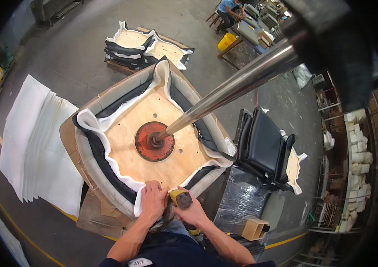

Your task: The person uses a pneumatic staple gun to attach white foam padding to a wooden chair seat base, then places a black leather cover over the padded seat. The person handles the seat and cover, aligning them on a workbench in a factory setting.

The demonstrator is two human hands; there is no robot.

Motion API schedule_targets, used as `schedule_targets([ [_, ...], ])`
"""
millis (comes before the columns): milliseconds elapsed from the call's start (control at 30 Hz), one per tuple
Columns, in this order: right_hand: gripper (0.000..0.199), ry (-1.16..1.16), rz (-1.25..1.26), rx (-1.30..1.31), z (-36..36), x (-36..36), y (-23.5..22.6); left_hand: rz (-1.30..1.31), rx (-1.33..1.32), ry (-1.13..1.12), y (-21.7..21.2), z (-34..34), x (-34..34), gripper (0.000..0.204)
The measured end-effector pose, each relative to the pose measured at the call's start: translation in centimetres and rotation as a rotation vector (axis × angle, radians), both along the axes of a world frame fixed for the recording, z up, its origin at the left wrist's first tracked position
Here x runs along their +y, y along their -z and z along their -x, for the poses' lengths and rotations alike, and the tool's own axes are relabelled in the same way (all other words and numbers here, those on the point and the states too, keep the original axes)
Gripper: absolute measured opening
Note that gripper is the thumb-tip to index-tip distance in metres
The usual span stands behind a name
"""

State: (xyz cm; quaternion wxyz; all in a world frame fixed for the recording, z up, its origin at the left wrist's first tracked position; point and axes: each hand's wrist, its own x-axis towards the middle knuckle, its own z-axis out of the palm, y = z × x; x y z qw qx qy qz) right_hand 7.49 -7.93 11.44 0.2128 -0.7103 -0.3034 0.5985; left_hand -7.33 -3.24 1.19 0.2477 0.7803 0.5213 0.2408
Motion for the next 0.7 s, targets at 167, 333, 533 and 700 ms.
schedule_targets([
  [167, 0.075, -0.009, -0.007, -0.066, -0.5, -1.0, 0.4, 0.086, 0.023, 0.085, 0.2, -0.3, -2.7, 0.02],
  [333, 0.075, -0.025, -0.084, 0.027, 0.3, -1.6, 1.0, -0.003, 0.081, 0.101, -1.0, 2.6, -3.1, 0.026],
  [533, 0.068, 0.172, -0.148, 0.063, -4.0, -7.3, 2.7, -0.131, 0.07, 0.314, -3.0, 3.0, -4.6, 0.048],
  [700, 0.022, 0.161, -0.165, 0.016, -5.1, -6.6, 3.3, -0.302, 0.246, 0.636, -3.2, 1.5, -3.9, 0.055],
])
